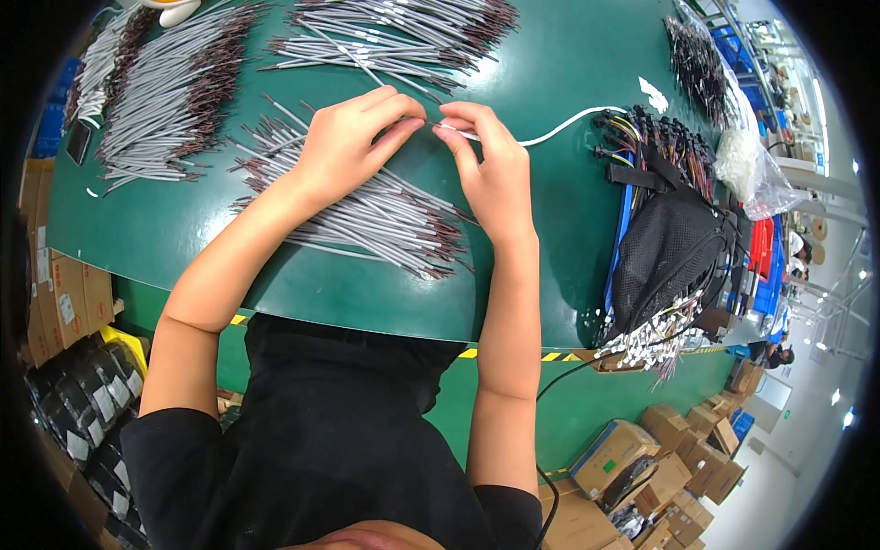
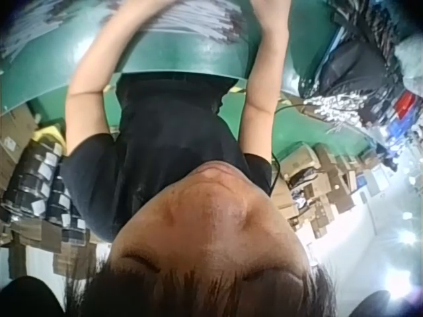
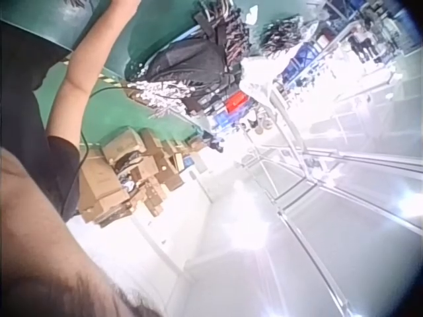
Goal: The person threads small electronic components onto individual wires by hand at an assembly workbench.
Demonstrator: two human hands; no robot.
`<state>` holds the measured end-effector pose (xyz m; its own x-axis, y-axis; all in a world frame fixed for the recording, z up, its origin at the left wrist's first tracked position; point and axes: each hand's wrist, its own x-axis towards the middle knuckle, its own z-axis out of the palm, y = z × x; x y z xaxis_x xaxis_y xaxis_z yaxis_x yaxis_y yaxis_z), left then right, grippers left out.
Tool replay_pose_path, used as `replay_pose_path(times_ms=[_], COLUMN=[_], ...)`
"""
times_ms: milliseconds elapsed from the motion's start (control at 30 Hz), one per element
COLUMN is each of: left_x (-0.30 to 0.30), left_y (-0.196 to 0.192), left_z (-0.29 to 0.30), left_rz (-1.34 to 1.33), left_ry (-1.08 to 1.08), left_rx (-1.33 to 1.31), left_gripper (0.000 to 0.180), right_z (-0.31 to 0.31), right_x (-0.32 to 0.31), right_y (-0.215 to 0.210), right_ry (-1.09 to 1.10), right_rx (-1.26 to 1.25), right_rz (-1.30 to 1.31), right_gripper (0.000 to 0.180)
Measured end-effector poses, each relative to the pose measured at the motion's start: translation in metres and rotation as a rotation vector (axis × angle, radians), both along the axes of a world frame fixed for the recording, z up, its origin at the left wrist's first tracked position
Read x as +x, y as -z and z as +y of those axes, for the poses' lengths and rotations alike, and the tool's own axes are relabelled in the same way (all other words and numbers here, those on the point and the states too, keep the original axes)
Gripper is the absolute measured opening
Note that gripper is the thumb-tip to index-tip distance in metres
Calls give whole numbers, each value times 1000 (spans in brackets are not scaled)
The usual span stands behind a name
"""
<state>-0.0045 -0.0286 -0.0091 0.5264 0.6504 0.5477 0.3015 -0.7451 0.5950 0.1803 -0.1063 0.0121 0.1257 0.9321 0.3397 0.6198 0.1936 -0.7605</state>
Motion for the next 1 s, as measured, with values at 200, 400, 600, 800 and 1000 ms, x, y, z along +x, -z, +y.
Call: replay_pose_path(times_ms=[200,400,600,800,1000], left_x=[1,0,0,0,-1], left_y=[-2,-1,-1,1,1], left_z=[0,1,1,2,1], left_rz=[-15,-17,-12,-20,30], left_ry=[6,13,9,8,8], left_rx=[-52,-51,-50,-52,-6], left_gripper=[7,8,8,8,9], right_z=[-1,1,0,1,1], right_x=[3,-1,-1,0,0], right_y=[-2,3,1,3,6], right_ry=[29,10,49,23,3], right_rx=[-2,43,22,24,36], right_rz=[9,11,26,31,39], right_gripper=[23,23,22,23,23])
